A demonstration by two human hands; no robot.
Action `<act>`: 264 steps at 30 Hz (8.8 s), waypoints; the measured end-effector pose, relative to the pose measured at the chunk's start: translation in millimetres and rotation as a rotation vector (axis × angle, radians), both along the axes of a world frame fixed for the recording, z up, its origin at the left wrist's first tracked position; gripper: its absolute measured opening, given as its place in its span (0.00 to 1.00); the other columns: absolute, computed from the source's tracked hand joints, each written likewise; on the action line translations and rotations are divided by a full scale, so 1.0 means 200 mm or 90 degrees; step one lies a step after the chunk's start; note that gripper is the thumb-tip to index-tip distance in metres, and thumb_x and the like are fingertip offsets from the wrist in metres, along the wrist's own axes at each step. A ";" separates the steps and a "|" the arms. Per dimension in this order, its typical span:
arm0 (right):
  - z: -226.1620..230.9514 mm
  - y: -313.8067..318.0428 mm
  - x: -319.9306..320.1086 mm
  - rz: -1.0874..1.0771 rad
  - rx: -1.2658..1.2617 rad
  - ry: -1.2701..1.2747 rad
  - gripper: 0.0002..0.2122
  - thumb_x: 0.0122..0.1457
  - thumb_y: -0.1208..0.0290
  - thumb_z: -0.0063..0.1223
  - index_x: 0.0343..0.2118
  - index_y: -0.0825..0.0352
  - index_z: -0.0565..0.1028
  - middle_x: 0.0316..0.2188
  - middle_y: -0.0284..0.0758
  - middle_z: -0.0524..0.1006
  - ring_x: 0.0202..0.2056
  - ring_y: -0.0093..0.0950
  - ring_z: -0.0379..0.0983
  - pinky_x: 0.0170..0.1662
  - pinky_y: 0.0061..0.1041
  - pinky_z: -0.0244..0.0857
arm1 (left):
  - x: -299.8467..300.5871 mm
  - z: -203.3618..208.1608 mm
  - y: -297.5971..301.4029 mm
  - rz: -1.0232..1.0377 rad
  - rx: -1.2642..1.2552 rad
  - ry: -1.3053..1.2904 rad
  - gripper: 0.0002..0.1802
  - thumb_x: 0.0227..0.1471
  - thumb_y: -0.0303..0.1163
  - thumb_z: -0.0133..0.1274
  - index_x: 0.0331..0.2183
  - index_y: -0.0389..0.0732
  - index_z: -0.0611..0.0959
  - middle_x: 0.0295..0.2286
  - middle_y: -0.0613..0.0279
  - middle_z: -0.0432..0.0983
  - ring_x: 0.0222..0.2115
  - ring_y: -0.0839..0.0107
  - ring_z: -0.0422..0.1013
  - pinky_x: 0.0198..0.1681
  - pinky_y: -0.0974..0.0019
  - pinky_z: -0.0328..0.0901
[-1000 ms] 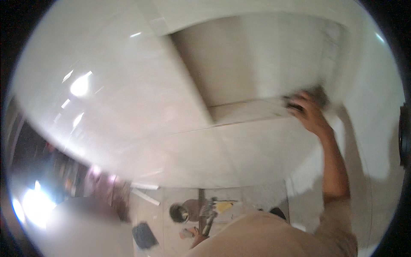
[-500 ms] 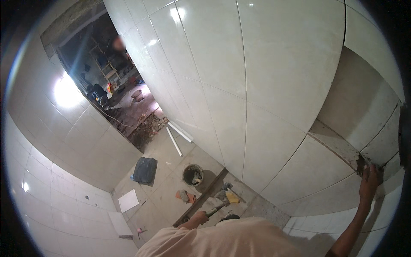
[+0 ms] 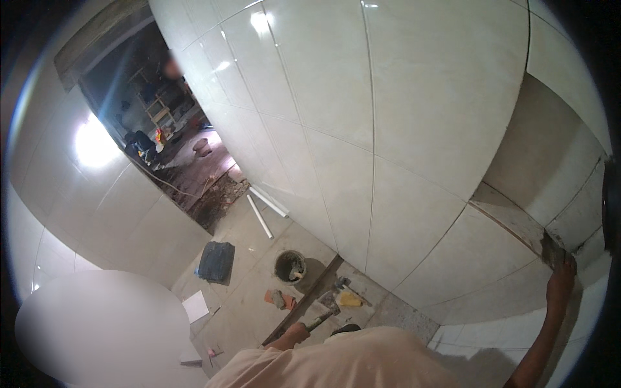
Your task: The person scrapes a wall recess with a hand tool, spreads mortar onto tile pieces using a spatula, and fits the tiles into the recess, tapping them into place with a rubber mallet.
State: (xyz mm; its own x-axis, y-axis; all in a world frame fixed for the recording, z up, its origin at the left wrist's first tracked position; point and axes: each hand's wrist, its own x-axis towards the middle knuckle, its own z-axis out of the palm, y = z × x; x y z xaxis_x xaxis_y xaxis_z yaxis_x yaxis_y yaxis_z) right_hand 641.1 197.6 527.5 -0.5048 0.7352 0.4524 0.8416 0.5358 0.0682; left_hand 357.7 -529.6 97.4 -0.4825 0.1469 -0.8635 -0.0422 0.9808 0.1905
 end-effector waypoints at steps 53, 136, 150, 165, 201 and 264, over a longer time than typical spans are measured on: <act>-0.36 -1.46 -0.26 0.430 -0.454 0.791 0.12 0.66 0.73 0.51 0.49 0.70 0.74 0.41 0.43 0.75 0.39 0.38 0.76 0.43 0.40 0.69 | 0.16 1.83 1.84 -0.532 0.725 -0.051 0.19 0.54 0.26 0.60 0.48 0.35 0.77 0.34 0.56 0.80 0.34 0.70 0.73 0.42 0.65 0.68; 0.61 -0.32 -0.35 -0.266 -0.043 -0.187 0.17 0.61 0.65 0.55 0.47 0.74 0.76 0.47 0.57 0.76 0.51 0.51 0.73 0.55 0.43 0.67 | -0.23 -0.41 0.12 0.275 0.233 -0.157 0.03 0.57 0.26 0.52 0.31 0.38 0.75 0.16 0.61 0.72 0.14 0.65 0.73 0.13 0.64 0.62; 0.59 -0.42 -0.25 -0.193 -0.057 -0.167 0.26 0.65 0.60 0.52 0.61 0.74 0.66 0.51 0.54 0.75 0.27 0.38 0.80 0.23 0.32 0.76 | -0.38 -0.44 0.18 0.240 0.199 -0.147 0.07 0.56 0.27 0.53 0.27 0.40 0.73 0.14 0.61 0.72 0.12 0.67 0.72 0.13 0.65 0.60; 0.63 -0.44 -0.37 -0.158 -0.147 -0.069 0.20 0.66 0.61 0.49 0.54 0.70 0.73 0.50 0.53 0.75 0.53 0.50 0.72 0.56 0.43 0.66 | -0.24 -0.67 0.10 0.145 0.228 -0.140 0.10 0.50 0.31 0.59 0.26 0.36 0.78 0.22 0.49 0.76 0.24 0.52 0.75 0.27 0.48 0.67; 0.64 -0.54 -0.17 -0.063 -0.170 -0.076 0.17 0.65 0.60 0.51 0.50 0.67 0.75 0.46 0.50 0.77 0.49 0.48 0.75 0.52 0.48 0.69 | -0.26 -0.41 0.29 -0.046 0.218 -0.040 0.13 0.50 0.34 0.60 0.28 0.33 0.78 0.22 0.48 0.76 0.24 0.50 0.74 0.30 0.48 0.67; 0.69 -0.61 -0.26 -0.149 0.000 -0.167 0.12 0.63 0.67 0.50 0.45 0.67 0.75 0.35 0.47 0.80 0.40 0.47 0.79 0.44 0.46 0.73 | -0.12 -0.42 0.38 -0.169 0.264 0.068 0.22 0.53 0.43 0.58 0.29 0.29 0.80 0.18 0.53 0.74 0.20 0.58 0.70 0.27 0.54 0.65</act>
